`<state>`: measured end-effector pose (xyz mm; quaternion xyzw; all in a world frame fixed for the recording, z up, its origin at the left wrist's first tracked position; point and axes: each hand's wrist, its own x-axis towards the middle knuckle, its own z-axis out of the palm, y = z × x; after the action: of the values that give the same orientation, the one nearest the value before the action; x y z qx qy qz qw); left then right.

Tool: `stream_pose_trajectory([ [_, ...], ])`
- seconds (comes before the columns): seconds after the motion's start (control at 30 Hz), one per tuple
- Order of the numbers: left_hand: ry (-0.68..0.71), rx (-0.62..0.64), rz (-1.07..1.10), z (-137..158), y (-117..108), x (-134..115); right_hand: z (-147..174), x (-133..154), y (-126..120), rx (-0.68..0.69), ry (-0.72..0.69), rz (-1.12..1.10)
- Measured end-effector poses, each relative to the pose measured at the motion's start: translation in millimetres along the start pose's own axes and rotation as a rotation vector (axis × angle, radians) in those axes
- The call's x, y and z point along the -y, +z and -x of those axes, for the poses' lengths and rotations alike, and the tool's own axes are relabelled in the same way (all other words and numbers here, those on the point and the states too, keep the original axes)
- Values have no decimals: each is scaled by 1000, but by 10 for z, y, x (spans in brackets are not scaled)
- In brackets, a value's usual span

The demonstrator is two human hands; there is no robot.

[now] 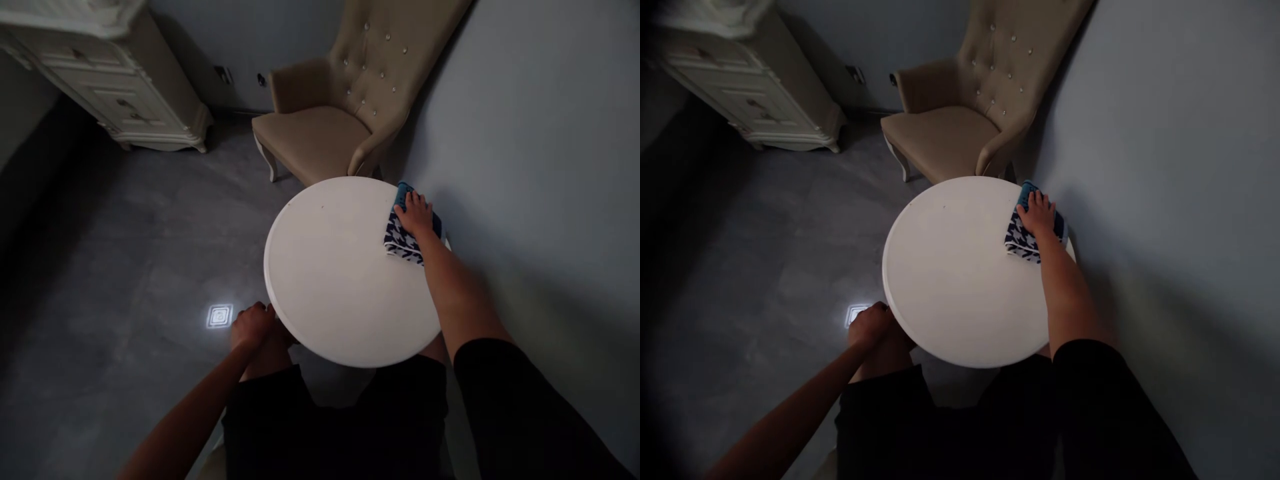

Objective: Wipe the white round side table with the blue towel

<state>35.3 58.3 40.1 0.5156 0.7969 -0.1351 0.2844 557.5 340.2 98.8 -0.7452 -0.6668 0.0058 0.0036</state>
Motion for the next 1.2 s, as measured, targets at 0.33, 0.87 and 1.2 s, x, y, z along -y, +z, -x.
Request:
stream_pose_trajectory([
  [0.33,13,-37,30,66,-11,-30,894,94,-89,64,-46,47],
  [0.87,65,-74,44,157,72,42,3952,622,196,-44,-223,-80],
  [1.2,57,-37,32,36,97,46,2370,467,-28,68,-152,-20],
])
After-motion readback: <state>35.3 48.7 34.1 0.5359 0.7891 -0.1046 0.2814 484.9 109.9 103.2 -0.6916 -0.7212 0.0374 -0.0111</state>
